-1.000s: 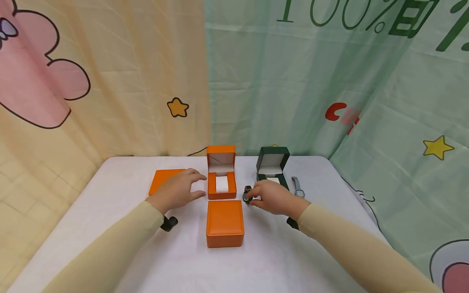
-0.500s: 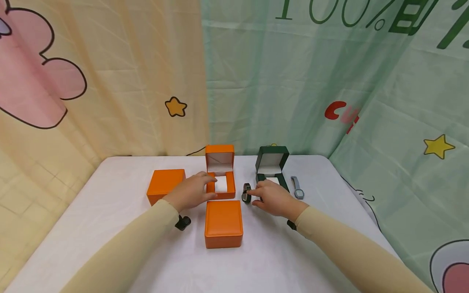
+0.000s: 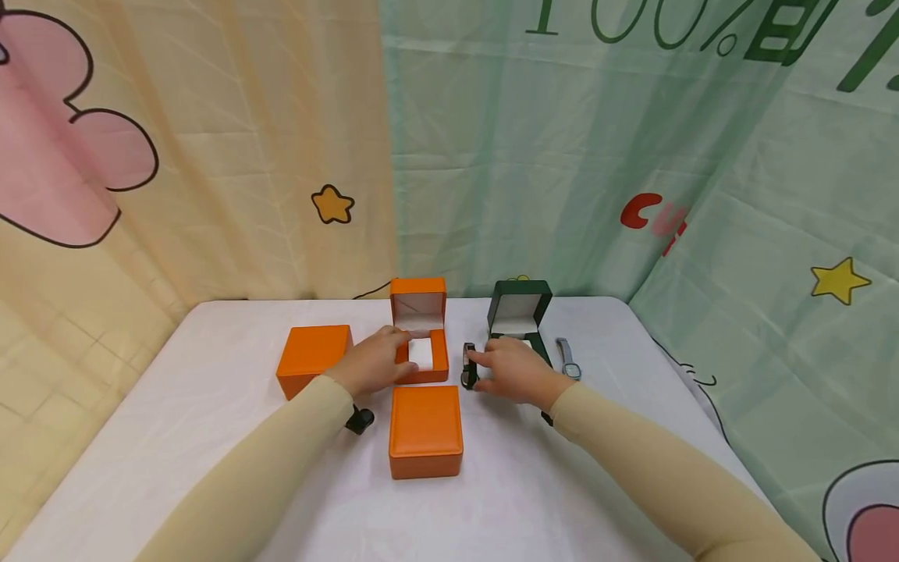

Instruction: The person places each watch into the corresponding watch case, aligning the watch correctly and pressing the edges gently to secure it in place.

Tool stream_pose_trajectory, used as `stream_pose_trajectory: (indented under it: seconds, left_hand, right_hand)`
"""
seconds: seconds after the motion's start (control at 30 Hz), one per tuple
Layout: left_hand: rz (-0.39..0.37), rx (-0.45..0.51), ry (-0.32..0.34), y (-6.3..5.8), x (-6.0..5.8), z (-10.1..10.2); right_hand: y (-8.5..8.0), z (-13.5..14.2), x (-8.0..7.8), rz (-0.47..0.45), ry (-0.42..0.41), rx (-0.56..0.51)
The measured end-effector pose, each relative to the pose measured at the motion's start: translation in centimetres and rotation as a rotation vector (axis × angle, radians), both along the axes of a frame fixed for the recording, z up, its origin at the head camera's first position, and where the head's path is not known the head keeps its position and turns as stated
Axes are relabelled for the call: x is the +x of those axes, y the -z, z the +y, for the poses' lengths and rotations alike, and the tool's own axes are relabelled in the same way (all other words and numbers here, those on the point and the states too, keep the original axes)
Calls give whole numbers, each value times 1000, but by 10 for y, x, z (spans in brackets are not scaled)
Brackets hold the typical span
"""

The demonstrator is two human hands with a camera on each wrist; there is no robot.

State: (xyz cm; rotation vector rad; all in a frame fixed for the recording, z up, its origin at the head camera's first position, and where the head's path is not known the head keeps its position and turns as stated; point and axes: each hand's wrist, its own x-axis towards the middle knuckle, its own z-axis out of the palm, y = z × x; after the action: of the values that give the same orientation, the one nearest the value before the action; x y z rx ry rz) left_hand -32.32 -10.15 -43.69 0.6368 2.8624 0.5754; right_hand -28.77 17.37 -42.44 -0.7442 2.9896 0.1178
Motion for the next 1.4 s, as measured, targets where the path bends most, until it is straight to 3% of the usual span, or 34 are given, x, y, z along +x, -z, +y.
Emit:
stream_pose_trajectory:
  seconds: [0.2, 0.6, 1.0, 1.4]
  left_hand:
    - [-35, -3, -27, 3, -6, 0]
    - [4, -39, 12, 7, -10, 3]
    - [-2, -44, -1, 9, -11, 1]
    - [-4, -38, 0, 8, -10, 2]
  right_hand:
    - [2, -5, -6, 8, -18, 103]
    - [15, -8, -19, 70, -55, 215]
    - [25, -11, -29, 45, -94, 245]
    - [30, -9, -31, -2, -153, 178]
